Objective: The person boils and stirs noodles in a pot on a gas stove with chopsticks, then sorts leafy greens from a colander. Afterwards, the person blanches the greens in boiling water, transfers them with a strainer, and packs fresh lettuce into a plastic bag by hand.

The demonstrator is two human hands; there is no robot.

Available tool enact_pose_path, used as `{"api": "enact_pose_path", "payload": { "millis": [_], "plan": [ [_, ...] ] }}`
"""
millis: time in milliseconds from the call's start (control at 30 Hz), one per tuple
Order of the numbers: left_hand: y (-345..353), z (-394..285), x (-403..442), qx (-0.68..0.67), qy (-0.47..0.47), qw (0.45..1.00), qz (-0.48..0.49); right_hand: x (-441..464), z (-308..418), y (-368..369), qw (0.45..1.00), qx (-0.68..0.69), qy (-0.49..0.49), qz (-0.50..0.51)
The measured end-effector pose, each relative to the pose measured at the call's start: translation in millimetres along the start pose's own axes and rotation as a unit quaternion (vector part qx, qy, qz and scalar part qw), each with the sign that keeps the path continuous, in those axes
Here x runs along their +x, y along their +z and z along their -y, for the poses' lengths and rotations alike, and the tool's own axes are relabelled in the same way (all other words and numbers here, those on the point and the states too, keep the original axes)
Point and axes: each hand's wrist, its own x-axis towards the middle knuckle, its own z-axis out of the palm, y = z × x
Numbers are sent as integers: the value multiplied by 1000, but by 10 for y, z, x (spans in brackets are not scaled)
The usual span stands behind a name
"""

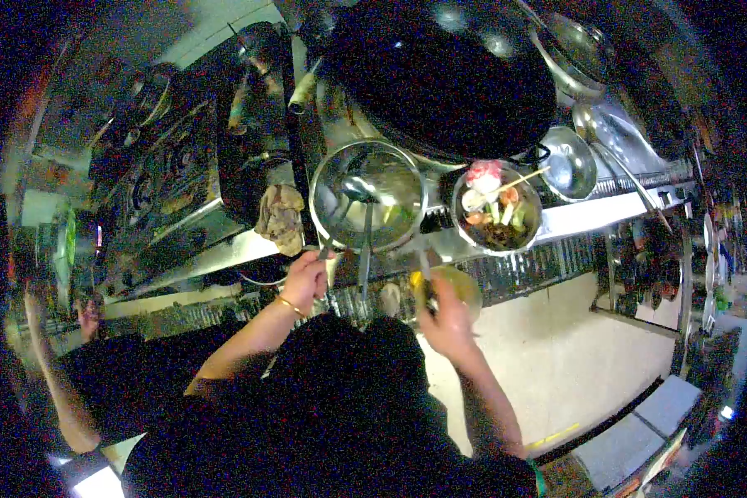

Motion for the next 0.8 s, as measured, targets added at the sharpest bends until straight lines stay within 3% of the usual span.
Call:
{"api": "enact_pose_path", "payload": {
  "millis": [33,100,200,233,267,333,400,567,800],
  "plan": [
    [74,47,27,-6,-3,1000,-3,146,-28,149,997,-45,24,55],
    [159,104,36,-41,-34,999,7,380,-209,638,993,83,65,59],
    [253,90,45,-188,-137,972,41,668,292,632,976,-26,55,210],
    [298,-3,-21,-236,-165,954,85,748,344,641,982,-45,8,186],
    [255,3,-1,-245,-155,952,101,834,408,572,980,-108,38,160],
    [113,66,18,-267,-140,944,135,1095,197,607,972,-232,1,37],
    [-22,117,69,-252,-127,947,153,1424,137,582,942,-326,49,61],
    [-69,137,53,-207,-100,968,98,2032,-33,722,901,-412,118,68],
    [-220,104,-5,-214,-103,966,100,2138,-186,867,874,-458,115,119]
  ]
}}
